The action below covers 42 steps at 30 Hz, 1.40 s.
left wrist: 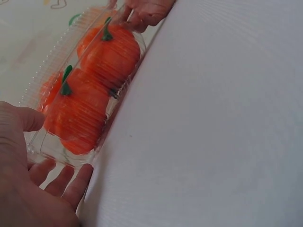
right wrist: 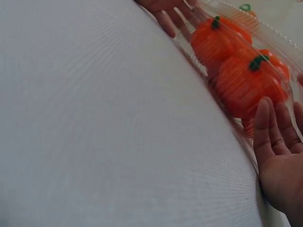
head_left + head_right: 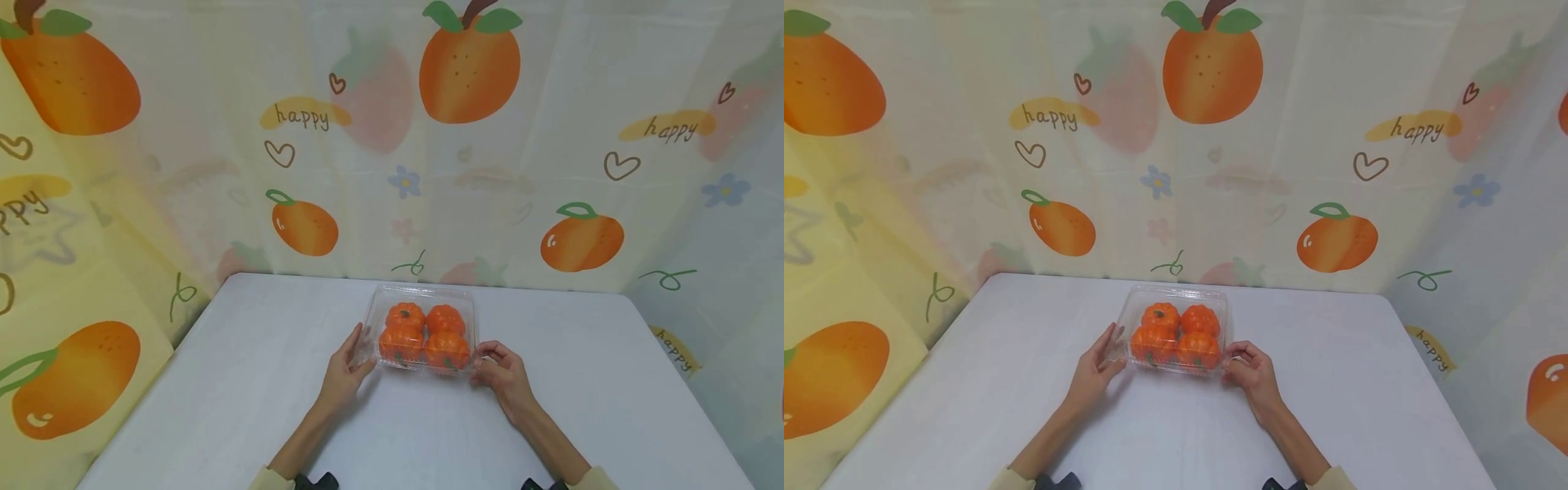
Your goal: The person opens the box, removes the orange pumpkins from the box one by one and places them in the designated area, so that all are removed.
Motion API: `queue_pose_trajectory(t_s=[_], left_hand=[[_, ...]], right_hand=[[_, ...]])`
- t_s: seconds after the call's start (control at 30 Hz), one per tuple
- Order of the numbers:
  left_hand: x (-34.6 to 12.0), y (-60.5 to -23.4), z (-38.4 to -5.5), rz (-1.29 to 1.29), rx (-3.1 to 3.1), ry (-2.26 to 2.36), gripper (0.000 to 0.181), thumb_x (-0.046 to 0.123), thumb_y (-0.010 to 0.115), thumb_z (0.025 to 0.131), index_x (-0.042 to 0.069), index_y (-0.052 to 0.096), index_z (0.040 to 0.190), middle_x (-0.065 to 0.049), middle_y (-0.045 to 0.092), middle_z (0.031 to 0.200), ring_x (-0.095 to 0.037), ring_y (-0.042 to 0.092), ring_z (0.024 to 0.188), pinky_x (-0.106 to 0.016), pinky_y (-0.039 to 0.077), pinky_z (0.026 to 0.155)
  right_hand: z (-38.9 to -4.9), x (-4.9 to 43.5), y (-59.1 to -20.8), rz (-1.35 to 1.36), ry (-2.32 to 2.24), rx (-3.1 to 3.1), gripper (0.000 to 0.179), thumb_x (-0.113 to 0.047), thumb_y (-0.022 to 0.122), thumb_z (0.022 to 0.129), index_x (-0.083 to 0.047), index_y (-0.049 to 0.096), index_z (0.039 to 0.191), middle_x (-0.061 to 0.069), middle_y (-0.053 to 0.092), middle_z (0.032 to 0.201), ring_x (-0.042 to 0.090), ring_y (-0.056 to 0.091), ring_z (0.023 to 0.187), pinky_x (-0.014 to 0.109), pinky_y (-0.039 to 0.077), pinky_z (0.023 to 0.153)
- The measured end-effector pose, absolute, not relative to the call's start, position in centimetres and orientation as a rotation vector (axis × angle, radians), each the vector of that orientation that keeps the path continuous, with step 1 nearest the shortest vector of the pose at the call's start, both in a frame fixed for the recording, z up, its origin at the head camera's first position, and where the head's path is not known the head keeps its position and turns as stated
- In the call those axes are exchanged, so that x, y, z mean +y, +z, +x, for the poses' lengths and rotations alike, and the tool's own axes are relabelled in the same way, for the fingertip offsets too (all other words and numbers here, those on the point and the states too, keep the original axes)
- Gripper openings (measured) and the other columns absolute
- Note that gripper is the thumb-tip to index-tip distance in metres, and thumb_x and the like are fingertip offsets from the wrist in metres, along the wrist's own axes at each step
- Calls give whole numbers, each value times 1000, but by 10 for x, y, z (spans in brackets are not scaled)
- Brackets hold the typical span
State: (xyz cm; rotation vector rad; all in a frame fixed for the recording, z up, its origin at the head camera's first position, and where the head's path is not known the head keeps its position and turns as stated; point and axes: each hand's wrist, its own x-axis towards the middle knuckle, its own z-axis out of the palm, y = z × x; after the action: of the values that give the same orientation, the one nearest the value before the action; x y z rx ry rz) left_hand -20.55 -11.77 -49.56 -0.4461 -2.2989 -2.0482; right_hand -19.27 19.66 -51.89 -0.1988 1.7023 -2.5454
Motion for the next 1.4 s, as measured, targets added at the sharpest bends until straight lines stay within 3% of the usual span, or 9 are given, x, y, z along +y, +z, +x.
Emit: queue_pose_trajectory(t_s=[0.23, 0.3, 0.47, 0.6, 0.8, 1.07, 1.33, 1.4], left_hand=[[-116, -495, -207, -415, -2289, -2079, 70, 0, 63, 83, 1, 28, 143, -16, 36, 144, -32, 30, 134, -52, 31, 103], [-114, -493, -206, -402, -2292, -2067, 70, -1, 64, 82, 0, 29, 142, -17, 38, 143, -34, 31, 133, -53, 31, 103], [-108, -491, -204, -372, -2299, -2045, 73, 0, 66, 80, -3, 28, 142, -19, 38, 142, -38, 35, 130, -49, 43, 94], [-103, -489, -201, -320, -2306, -1977, 74, 0, 68, 79, -3, 29, 141, -20, 40, 141, -39, 39, 127, -48, 47, 89], [-102, -491, -198, -309, -2285, -1843, 62, -2, 60, 83, -5, 32, 139, -19, 43, 138, -36, 42, 126, -48, 42, 94], [-107, -518, -204, -325, -2306, -1626, 50, 4, 50, 91, 1, 37, 139, -13, 50, 133, -25, 62, 104, -29, 54, 79], [-107, -526, -206, -288, -2369, -1370, 46, 11, 48, 92, 3, 41, 137, -12, 54, 128, -20, 58, 110, -37, 52, 84], [-106, -524, -205, -273, -2374, -1366, 47, 9, 48, 91, 2, 41, 137, -13, 57, 125, -21, 64, 99, -33, 54, 76]], right_hand=[[-194, 204, -517, -308, -2431, 1687, 37, -1, 57, 86, 15, 42, 115, 3, 56, 91, 21, 63, 69, 38, 56, 64], [-196, 206, -517, -344, -2435, 1643, 33, 1, 54, 87, 14, 42, 114, 3, 56, 89, 21, 63, 69, 38, 56, 64], [-202, 210, -519, -420, -2478, 1513, 26, 7, 45, 89, 11, 42, 114, 5, 60, 87, 21, 61, 68, 35, 55, 62], [-205, 209, -520, -469, -2459, 1505, 30, 7, 44, 90, 16, 38, 117, 5, 60, 84, 21, 59, 69, 32, 54, 62], [-208, 207, -520, -498, -2462, 1441, 29, 10, 42, 90, 16, 37, 118, 6, 59, 82, 21, 62, 70, 31, 56, 64], [-212, 208, -521, -476, -2467, 1318, 27, 12, 38, 90, 11, 44, 116, 6, 63, 82, 22, 63, 70, 32, 56, 65], [-218, 207, -520, -469, -2462, 1276, 26, 12, 37, 90, 8, 46, 115, 5, 62, 82, 20, 62, 70, 30, 55, 64], [-218, 206, -521, -481, -2469, 1254, 27, 12, 37, 90, 8, 45, 115, 6, 62, 82, 21, 62, 71, 30, 55, 65]])
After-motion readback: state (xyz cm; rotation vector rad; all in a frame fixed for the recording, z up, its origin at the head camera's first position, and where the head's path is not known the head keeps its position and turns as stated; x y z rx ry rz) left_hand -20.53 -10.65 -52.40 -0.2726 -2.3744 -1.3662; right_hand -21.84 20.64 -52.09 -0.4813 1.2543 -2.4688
